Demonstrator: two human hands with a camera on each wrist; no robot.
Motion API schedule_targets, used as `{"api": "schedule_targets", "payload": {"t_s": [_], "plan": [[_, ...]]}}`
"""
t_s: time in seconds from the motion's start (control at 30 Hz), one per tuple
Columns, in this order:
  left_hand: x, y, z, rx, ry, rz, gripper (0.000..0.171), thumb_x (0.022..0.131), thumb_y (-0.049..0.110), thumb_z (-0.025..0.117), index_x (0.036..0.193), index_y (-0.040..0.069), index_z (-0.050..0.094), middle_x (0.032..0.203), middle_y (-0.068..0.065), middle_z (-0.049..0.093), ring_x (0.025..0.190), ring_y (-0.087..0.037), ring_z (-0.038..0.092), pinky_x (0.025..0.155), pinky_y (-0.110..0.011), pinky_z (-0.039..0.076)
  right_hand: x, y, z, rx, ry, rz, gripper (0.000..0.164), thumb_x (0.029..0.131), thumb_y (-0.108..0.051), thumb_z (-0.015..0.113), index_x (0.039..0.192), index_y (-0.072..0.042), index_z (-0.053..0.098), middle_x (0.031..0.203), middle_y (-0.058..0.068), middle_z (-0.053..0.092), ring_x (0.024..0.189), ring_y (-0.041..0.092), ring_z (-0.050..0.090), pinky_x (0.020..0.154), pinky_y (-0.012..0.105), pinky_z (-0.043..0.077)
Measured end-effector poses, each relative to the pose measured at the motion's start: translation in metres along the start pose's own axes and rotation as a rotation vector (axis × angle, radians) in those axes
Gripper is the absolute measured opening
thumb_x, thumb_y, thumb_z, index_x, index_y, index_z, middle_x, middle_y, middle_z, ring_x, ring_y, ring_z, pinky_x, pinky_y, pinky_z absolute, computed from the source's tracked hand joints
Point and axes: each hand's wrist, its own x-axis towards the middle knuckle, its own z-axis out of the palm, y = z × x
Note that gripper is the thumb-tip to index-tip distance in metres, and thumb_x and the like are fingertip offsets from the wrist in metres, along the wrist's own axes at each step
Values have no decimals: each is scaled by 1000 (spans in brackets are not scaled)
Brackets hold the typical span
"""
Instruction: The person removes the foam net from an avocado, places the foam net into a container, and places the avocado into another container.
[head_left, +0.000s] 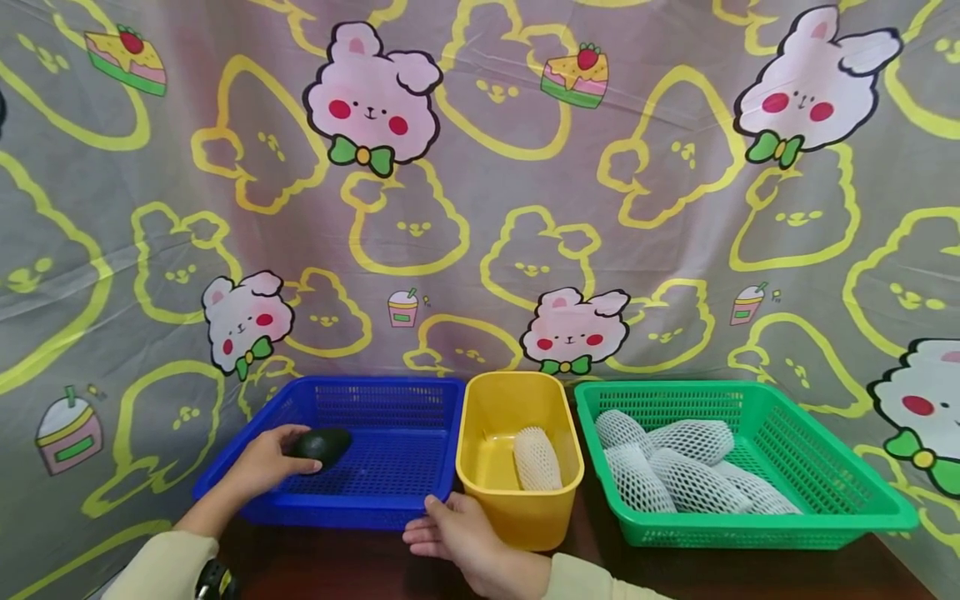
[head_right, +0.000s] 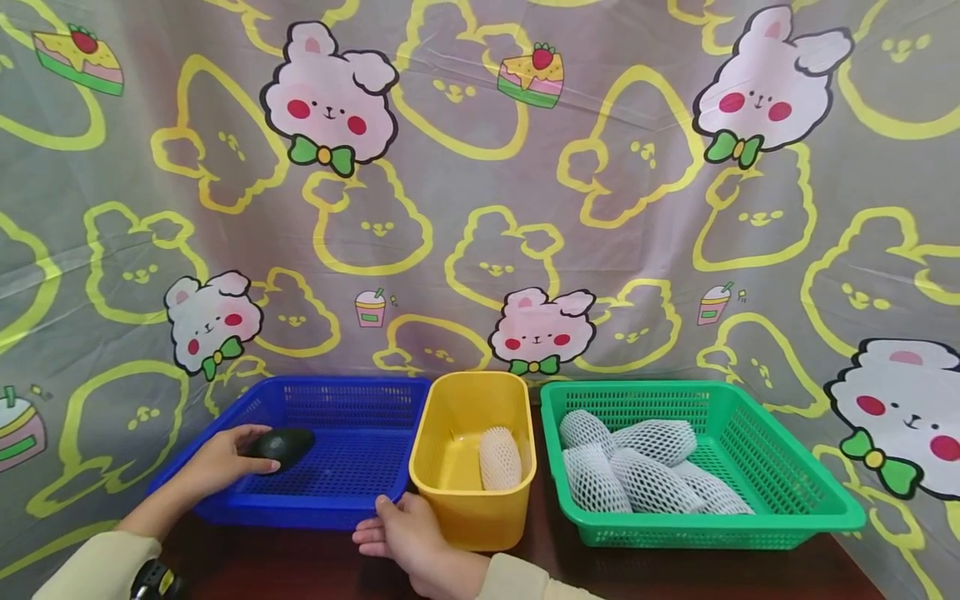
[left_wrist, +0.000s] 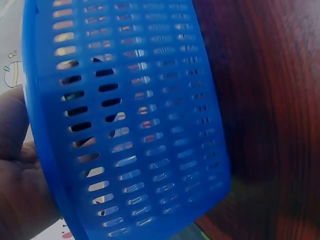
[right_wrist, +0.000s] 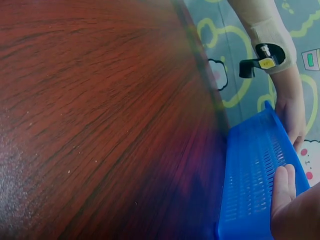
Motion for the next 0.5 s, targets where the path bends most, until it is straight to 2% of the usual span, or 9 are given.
{"api": "schedule_targets", "payload": {"t_s": [0.33,0.5], "plan": [[16,-9,-4,141,-13,-71,70,71,18,85,120,-18,51,107,-34,60,91,-40,60,74,-51,50,-2,0,3,-8,-4,-4,18,104,-7,39,103,9,47,83,20,67,77,25,69,71,38,57],[22,-15,-4,225,-51,-106,66,68,17,86,112,-19,52,100,-31,60,89,-41,59,75,-52,49,-2,0,2,-13,-6,-4,18,103,-7,40,103,9,47,83,20,67,77,26,69,71,38,57]]}}
